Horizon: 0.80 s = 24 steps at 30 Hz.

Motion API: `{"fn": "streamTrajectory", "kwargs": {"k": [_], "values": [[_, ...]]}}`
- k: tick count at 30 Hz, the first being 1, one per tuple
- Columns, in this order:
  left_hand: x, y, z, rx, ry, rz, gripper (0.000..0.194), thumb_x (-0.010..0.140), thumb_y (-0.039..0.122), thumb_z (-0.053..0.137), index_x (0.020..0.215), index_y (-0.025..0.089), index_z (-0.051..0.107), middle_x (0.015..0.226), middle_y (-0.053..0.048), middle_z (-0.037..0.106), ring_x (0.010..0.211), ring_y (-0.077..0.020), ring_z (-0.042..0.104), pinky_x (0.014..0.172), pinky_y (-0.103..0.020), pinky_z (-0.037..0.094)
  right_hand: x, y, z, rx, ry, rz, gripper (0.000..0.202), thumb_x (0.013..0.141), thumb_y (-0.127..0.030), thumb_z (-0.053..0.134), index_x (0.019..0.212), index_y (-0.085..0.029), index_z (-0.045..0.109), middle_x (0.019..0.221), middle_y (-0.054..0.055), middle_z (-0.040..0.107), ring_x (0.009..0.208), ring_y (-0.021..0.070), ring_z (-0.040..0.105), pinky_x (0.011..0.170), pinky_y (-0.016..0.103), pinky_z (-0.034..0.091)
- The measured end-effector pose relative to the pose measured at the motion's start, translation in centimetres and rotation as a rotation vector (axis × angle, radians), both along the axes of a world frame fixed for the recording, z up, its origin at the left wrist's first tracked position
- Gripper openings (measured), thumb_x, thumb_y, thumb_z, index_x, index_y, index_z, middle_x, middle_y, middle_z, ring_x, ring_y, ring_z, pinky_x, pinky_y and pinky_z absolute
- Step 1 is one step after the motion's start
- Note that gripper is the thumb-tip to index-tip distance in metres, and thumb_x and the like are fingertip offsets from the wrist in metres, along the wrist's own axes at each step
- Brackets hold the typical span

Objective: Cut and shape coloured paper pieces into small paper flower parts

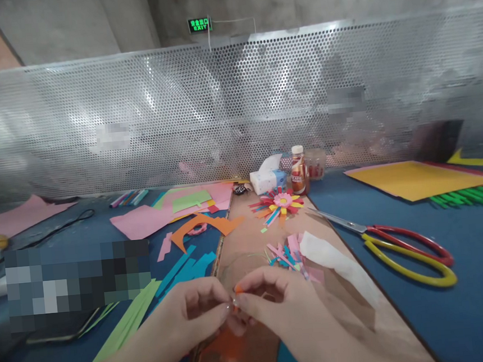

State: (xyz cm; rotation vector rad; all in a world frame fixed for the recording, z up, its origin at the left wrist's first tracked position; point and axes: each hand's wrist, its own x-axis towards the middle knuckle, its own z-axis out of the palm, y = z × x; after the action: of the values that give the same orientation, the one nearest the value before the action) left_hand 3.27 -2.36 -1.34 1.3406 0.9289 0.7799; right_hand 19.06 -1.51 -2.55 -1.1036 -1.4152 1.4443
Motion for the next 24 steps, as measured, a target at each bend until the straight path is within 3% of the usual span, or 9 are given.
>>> {"fn": "streamTrajectory", "kwargs": {"k": [12,18,24], "values": [[-0.2,0.1,-0.2,0.003,-0.014,-0.002,0.012,0.072,0.010,0.046,0.063,0.015,0.052,0.056,0.002,0.065,0.049,-0.0056,0.051,0.060,-0.018,0.043,0.0,-0.5,1.7,-0.041,-0.173,0.017,0.009,0.064,-0.026,0.062,0.070,-0.019,0.060,0.064,-0.002,0.063,0.062,0.0108,0.057,0.060,0.020,0.044],[-0.1,-0.1,0.2,0.019,-0.007,0.002,0.013,0.070,0.006,0.045,0.061,0.015,0.050,0.057,0.002,0.065,0.051,-0.0065,0.052,0.059,-0.018,0.043,0.1,-0.6,1.3,-0.040,-0.135,0.059,0.012,0.067,-0.028,0.060,0.073,-0.018,0.057,0.065,-0.002,0.061,0.063,0.0107,0.057,0.062,0.021,0.044],[0.0,-0.3,0.3,0.047,-0.003,0.015,0.010,0.070,0.009,0.047,0.064,0.014,0.052,0.060,0.000,0.065,0.062,-0.0118,0.059,0.066,-0.023,0.044,-0.3,-0.1,0.7,-0.107,-0.014,0.073,0.021,0.060,-0.031,0.064,0.071,-0.016,0.054,0.059,0.000,0.060,0.057,0.0138,0.056,0.061,0.027,0.043]]}}
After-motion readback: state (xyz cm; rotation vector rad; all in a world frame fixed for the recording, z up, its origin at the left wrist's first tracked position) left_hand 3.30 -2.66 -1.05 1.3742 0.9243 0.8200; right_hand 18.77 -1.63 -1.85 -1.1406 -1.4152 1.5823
